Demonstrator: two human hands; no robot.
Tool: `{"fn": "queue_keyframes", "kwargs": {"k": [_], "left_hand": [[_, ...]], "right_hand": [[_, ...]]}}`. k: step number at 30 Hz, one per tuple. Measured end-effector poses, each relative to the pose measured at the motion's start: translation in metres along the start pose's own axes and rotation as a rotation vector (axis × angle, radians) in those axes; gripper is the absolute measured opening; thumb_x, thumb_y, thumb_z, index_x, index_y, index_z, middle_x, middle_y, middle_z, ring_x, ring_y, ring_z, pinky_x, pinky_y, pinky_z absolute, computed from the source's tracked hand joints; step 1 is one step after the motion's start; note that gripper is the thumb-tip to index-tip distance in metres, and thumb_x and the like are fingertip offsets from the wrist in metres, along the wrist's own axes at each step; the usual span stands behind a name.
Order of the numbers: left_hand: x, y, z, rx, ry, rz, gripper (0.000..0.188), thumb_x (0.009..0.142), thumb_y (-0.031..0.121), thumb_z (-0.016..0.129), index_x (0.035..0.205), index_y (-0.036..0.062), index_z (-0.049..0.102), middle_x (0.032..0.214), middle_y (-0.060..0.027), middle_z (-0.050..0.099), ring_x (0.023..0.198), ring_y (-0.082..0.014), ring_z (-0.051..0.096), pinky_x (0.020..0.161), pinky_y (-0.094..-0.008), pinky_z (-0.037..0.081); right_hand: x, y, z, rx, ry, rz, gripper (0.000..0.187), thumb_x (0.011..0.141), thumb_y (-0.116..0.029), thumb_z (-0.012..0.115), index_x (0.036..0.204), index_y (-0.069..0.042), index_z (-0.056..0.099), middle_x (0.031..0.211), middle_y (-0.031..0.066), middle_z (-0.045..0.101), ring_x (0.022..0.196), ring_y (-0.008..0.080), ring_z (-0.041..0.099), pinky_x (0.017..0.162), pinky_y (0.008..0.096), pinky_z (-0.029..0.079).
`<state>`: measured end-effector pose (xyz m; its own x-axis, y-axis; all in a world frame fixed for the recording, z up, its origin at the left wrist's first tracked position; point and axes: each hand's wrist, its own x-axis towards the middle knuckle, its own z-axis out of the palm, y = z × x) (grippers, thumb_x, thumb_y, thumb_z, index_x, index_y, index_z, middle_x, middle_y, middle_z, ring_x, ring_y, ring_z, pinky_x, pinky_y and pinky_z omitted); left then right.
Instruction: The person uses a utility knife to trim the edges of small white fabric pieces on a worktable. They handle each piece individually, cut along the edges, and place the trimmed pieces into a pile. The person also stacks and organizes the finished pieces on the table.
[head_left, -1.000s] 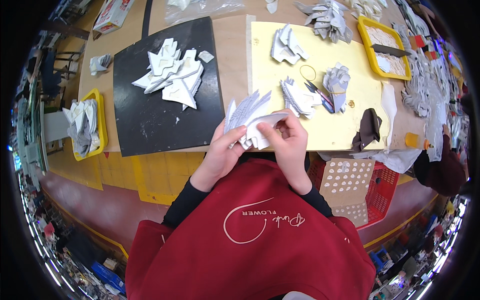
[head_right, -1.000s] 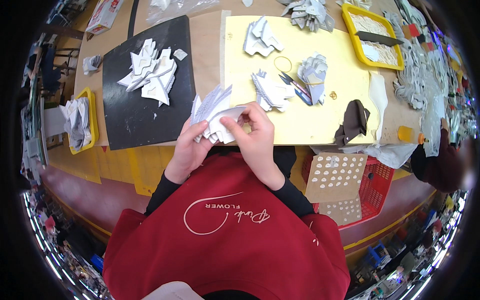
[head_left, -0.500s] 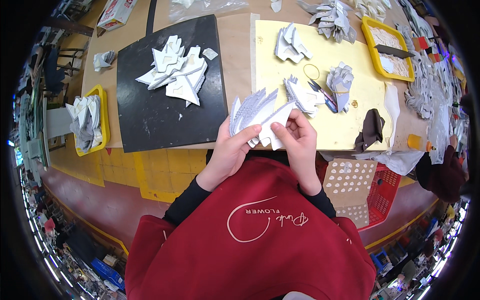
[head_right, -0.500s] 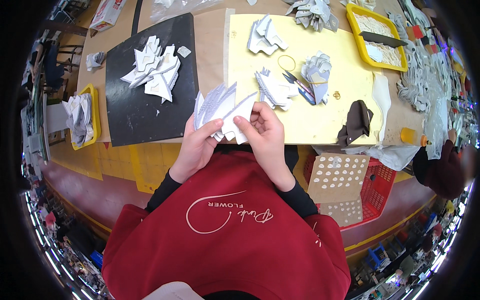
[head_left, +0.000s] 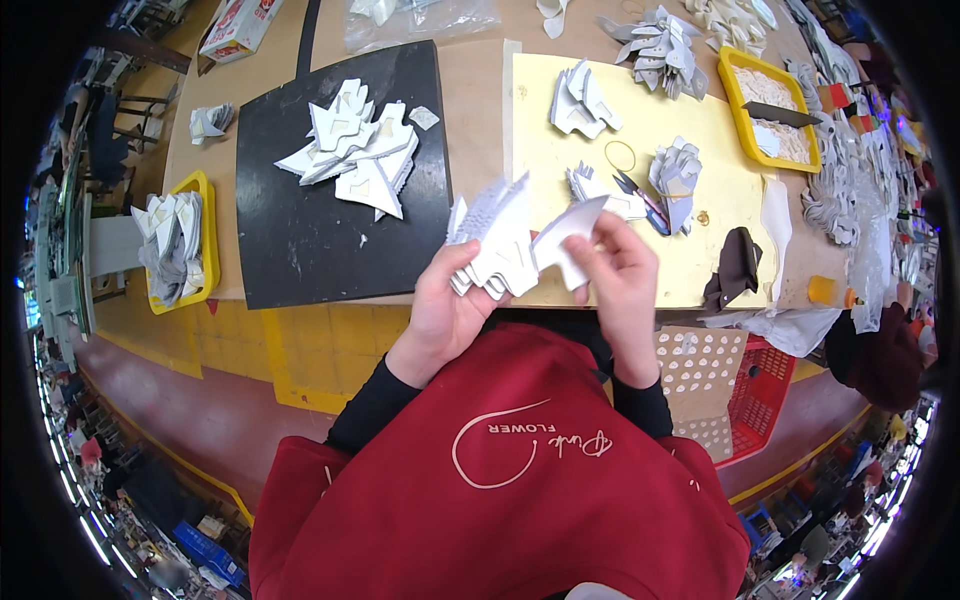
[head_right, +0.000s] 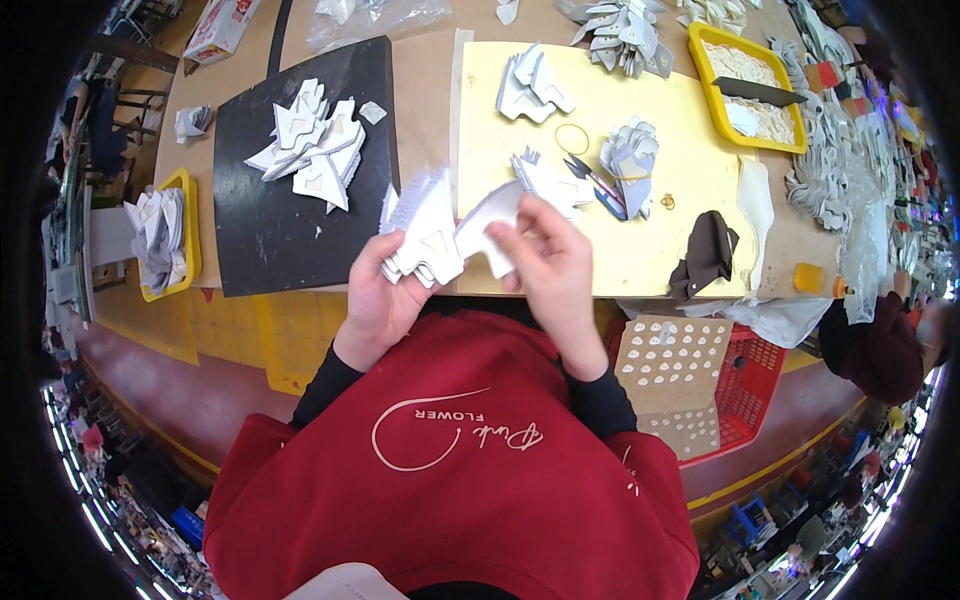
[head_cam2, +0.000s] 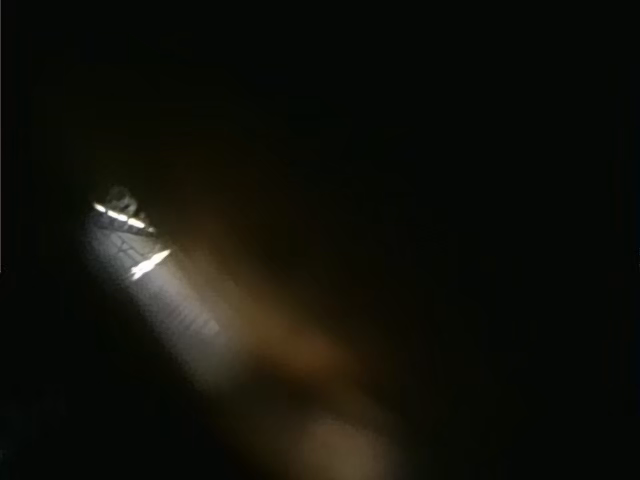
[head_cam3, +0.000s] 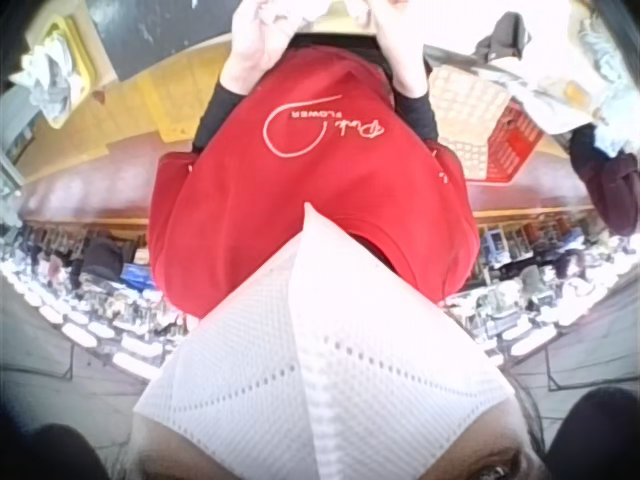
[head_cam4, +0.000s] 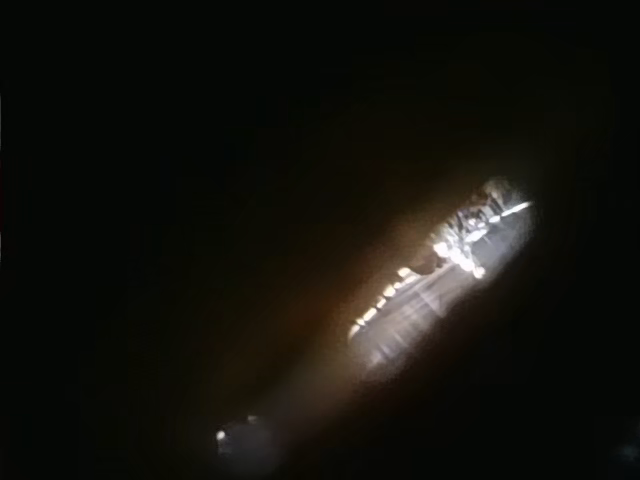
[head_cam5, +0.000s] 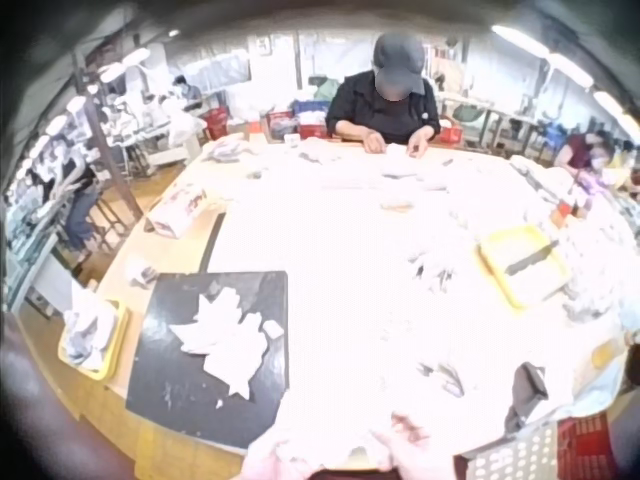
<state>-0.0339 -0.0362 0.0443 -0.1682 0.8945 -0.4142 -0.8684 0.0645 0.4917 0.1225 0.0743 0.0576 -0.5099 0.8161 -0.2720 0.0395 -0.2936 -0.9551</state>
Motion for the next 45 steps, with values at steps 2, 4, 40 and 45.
{"fn": "queue_keyframes", "kwargs": {"k": [2, 4, 40, 45], "left_hand": [[0.000, 0.004, 0.001, -0.026, -0.024, 0.030, 0.062, 0.096, 0.028, 0.044, 0.144, -0.0095, 0.033, 0.137, -0.0280, 0.052, 0.127, -0.0375, 0.054, 0.107, -0.0471, 0.047], [-0.003, 0.010, 0.002, -0.015, 0.003, 0.075, 0.063, 0.095, 0.028, 0.044, 0.144, -0.0106, 0.034, 0.137, -0.0301, 0.051, 0.128, -0.0399, 0.053, 0.107, -0.0474, 0.046], [0.002, -0.001, 0.009, -0.005, 0.063, 0.203, 0.049, 0.096, 0.001, 0.057, 0.141, -0.0035, 0.036, 0.133, -0.0165, 0.055, 0.121, -0.0222, 0.059, 0.099, -0.0361, 0.052], [0.003, -0.001, 0.007, 0.028, 0.076, 0.196, 0.049, 0.096, 0.004, 0.056, 0.141, -0.0035, 0.036, 0.132, -0.0170, 0.055, 0.118, -0.0229, 0.061, 0.095, -0.0359, 0.055]], "right_hand": [[0.016, -0.011, -0.009, 0.005, 0.064, -0.127, 0.036, 0.093, -0.003, 0.066, 0.127, 0.007, 0.058, 0.092, 0.0012, 0.060, 0.066, 0.0044, 0.058, 0.051, 0.0179, 0.045], [0.035, -0.021, -0.024, -0.101, 0.096, -0.183, 0.039, 0.094, -0.004, 0.065, 0.131, 0.007, 0.058, 0.088, -0.0001, 0.058, 0.067, 0.0048, 0.056, 0.054, 0.0191, 0.045], [0.019, -0.002, 0.027, 0.010, -0.135, -0.191, 0.007, 0.091, 0.004, 0.065, 0.097, 0.007, 0.063, 0.089, -0.0001, 0.054, 0.079, 0.0042, 0.052, 0.070, 0.0190, 0.042], [0.016, -0.002, 0.026, -0.033, -0.111, -0.194, 0.009, 0.092, 0.002, 0.065, 0.099, 0.006, 0.065, 0.092, 0.0001, 0.057, 0.078, 0.0042, 0.053, 0.070, 0.0191, 0.043]]}}
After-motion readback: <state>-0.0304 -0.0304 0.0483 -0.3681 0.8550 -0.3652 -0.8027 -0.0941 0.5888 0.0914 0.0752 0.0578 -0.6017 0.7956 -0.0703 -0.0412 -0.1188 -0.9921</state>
